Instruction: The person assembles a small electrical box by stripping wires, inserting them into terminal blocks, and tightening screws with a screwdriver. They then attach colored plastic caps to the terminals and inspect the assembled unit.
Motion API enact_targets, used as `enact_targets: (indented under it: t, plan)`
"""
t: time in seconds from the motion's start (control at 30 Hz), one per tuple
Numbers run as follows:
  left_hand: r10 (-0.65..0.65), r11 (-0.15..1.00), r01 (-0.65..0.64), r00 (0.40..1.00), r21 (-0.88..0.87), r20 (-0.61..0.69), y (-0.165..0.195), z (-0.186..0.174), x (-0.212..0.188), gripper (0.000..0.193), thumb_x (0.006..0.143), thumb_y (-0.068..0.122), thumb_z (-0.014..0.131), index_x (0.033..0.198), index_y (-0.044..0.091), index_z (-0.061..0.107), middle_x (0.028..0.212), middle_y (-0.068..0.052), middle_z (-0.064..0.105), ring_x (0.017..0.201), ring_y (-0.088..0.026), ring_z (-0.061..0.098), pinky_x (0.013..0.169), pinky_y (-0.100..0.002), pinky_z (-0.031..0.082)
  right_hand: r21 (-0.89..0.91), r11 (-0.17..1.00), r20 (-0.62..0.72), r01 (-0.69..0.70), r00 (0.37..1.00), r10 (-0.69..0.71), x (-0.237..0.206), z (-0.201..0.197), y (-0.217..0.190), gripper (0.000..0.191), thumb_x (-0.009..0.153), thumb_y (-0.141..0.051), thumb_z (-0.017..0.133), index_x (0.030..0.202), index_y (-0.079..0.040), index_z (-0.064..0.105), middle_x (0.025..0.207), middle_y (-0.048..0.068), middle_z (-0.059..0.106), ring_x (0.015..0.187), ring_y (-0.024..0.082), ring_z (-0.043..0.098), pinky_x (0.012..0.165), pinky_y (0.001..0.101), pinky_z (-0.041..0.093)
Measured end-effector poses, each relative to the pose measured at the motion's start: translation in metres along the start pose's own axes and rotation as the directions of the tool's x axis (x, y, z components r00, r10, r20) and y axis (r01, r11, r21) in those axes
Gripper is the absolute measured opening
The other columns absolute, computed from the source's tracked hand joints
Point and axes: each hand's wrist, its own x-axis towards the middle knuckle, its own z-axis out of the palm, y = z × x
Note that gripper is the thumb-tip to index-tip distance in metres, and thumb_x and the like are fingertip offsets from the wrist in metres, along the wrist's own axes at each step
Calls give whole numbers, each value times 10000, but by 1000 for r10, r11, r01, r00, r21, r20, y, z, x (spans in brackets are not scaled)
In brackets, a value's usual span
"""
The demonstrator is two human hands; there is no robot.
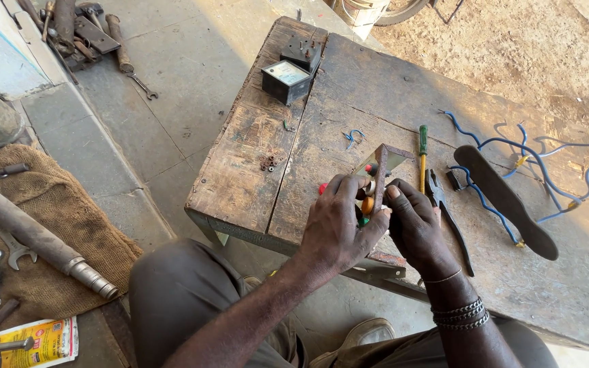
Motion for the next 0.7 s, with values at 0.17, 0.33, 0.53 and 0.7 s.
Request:
enact_targets:
  t: [0.17, 0.33, 0.53, 0.7]
  plan:
    - [-47, 986, 57, 996, -157, 70, -17, -10, 16, 399, 1077, 378, 497, 1140, 14, 649, 963, -89, 677, 865, -181, 718, 753, -367, 633, -46, 998, -34, -38, 999, 37, 1, 0, 2, 411, 1066, -304, 494, 1292, 21, 607, 1175, 123, 705, 1024, 181, 704, 892, 363, 596]
    - [-236, 958, 276, 916, -82, 325, -25, -14, 29, 547, 1018, 520, 521, 1152, -1, 617, 985, -142, 655, 898, -236, 693, 782, -418, 606, -113, 988, -48, -103, 994, 98, 10, -7, -2, 431, 1090, -306, 499, 1302, 47, 626, 1159, 134, 712, 987, 179, 691, 854, 353, 587]
    - [-166, 983, 182, 948, -34, 271, -18, -9, 19, 943, 766, 507, 768, 1388, -78, 368, 1183, -230, 481, 1115, -344, 534, 924, -522, 520, -143, 980, -121, -138, 985, 121, 21, -10, 2, 448, 1053, -288, 508, 1371, 11, 607, 1162, 114, 704, 975, 175, 687, 799, 348, 592]
    - [-227, 968, 236, 967, -80, 113, -18, -7, 12, 722, 774, 340, 748, 1343, -9, 474, 1171, -204, 537, 1142, -346, 560, 966, -550, 490, -70, 993, -143, -91, 986, 80, 27, -7, 15, 483, 1094, -299, 483, 1422, 52, 535, 1183, 134, 675, 1039, 192, 679, 855, 339, 584]
